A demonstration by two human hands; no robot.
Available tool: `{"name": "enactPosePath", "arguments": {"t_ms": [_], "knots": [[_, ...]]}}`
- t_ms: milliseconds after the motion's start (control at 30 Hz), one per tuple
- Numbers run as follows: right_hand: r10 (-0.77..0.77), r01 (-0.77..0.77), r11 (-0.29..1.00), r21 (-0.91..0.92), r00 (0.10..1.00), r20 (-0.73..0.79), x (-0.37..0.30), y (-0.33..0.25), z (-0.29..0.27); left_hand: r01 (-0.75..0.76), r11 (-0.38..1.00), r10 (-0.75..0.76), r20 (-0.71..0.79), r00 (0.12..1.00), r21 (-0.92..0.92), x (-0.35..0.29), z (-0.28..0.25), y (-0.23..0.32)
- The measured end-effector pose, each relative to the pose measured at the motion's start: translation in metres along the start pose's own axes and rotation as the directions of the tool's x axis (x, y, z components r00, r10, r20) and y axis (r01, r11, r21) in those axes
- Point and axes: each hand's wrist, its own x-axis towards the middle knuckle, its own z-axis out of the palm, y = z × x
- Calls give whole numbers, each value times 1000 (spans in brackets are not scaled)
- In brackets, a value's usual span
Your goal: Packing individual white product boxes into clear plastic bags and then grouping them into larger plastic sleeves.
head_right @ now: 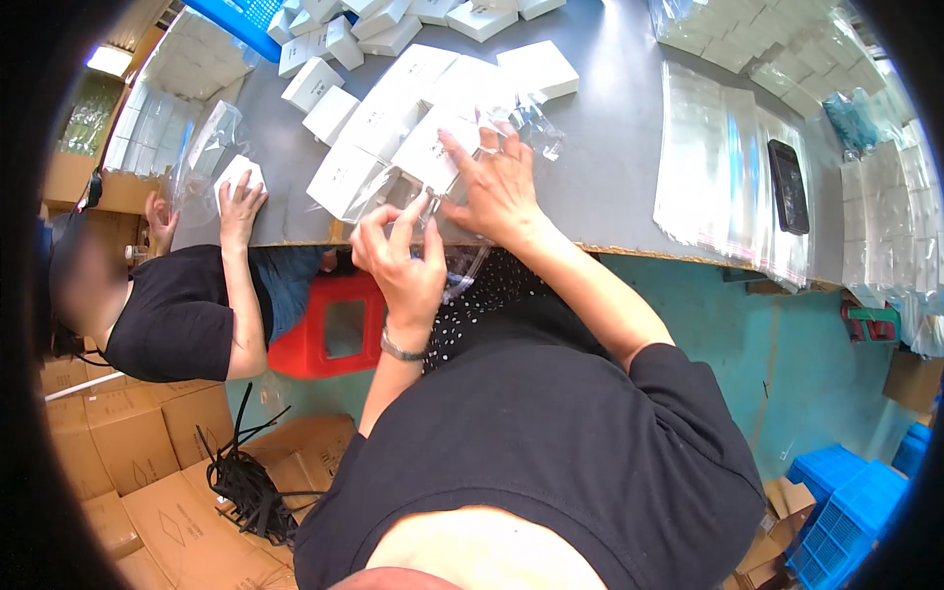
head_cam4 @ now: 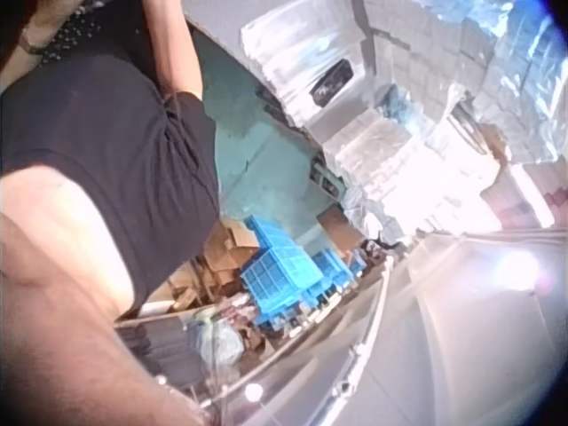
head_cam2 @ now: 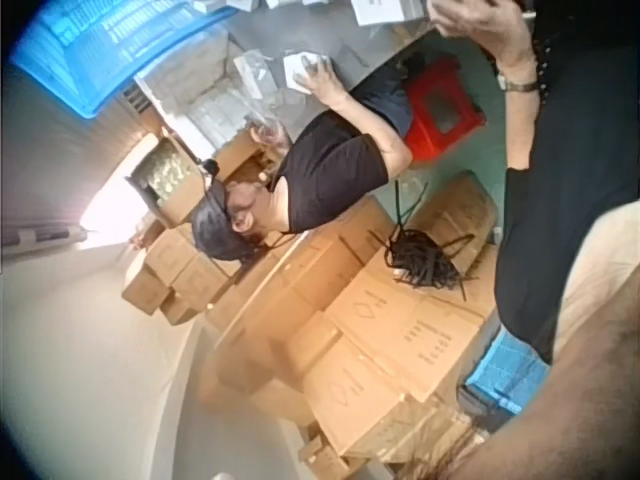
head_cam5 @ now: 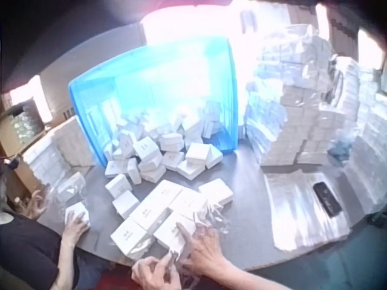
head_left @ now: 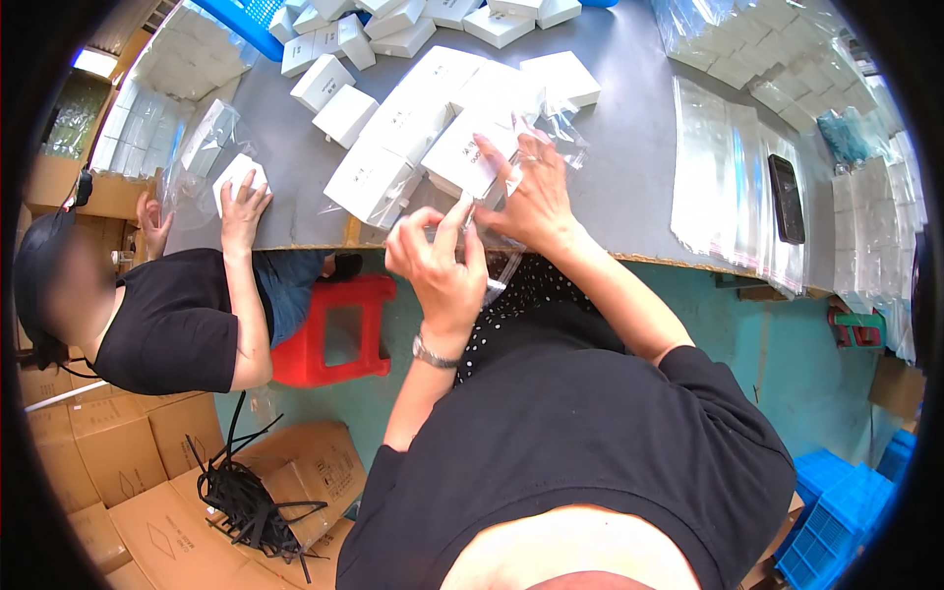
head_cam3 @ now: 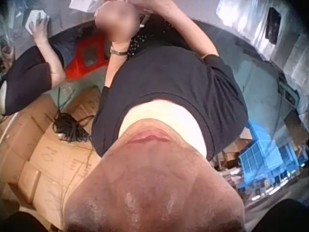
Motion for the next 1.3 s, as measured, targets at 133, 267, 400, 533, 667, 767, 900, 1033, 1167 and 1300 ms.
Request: {"name": "enactPosePath", "arguments": {"t_ms": [133, 267, 400, 533, 667, 767, 900, 1033, 1167, 1300], "knots": [[-93, 117, 980, 162, 985, -143, -39, 22, -2, 185, 983, -185, 61, 981, 13, -40, -5, -8], [-288, 232, 949, 212, 911, 296, -27, 24, 12, 387, 886, -350, 182, 919, -254, -63, 2, -27], [-134, 68, 969, 239, 954, 269, -8, 24, 21, 347, 893, -304, 186, 934, -287, -58, -2, -31], [-540, -10, 710, 704, 634, 554, 27, 51, -29, 491, 751, -336, 384, 860, -442, -58, -23, -49], [-378, -93, 580, 809, 849, 369, 76, 109, -68, 421, 713, -380, 196, 904, -561, 5, -38, -98], [-269, 269, 963, 25, 946, 178, 114, 164, -44, 279, 933, -271, 68, 960, -225, 99, -18, -162], [-197, 154, 979, 130, 866, 459, 126, 193, -5, -12, 985, -30, 239, 971, 171, 185, 44, -244], [35, -29, 999, -20, 836, 547, 118, 191, -54, 95, 975, -186, 499, 846, 203, 222, 91, -268], [373, -674, 699, 240, 629, 682, 131, 258, -67, 80, 958, -208, 470, 858, 277, 225, 86, -272], [487, -510, 797, 322, 859, 156, 119, 291, -40, 305, 951, -287, 218, 933, -53, 217, 66, -259]]}}
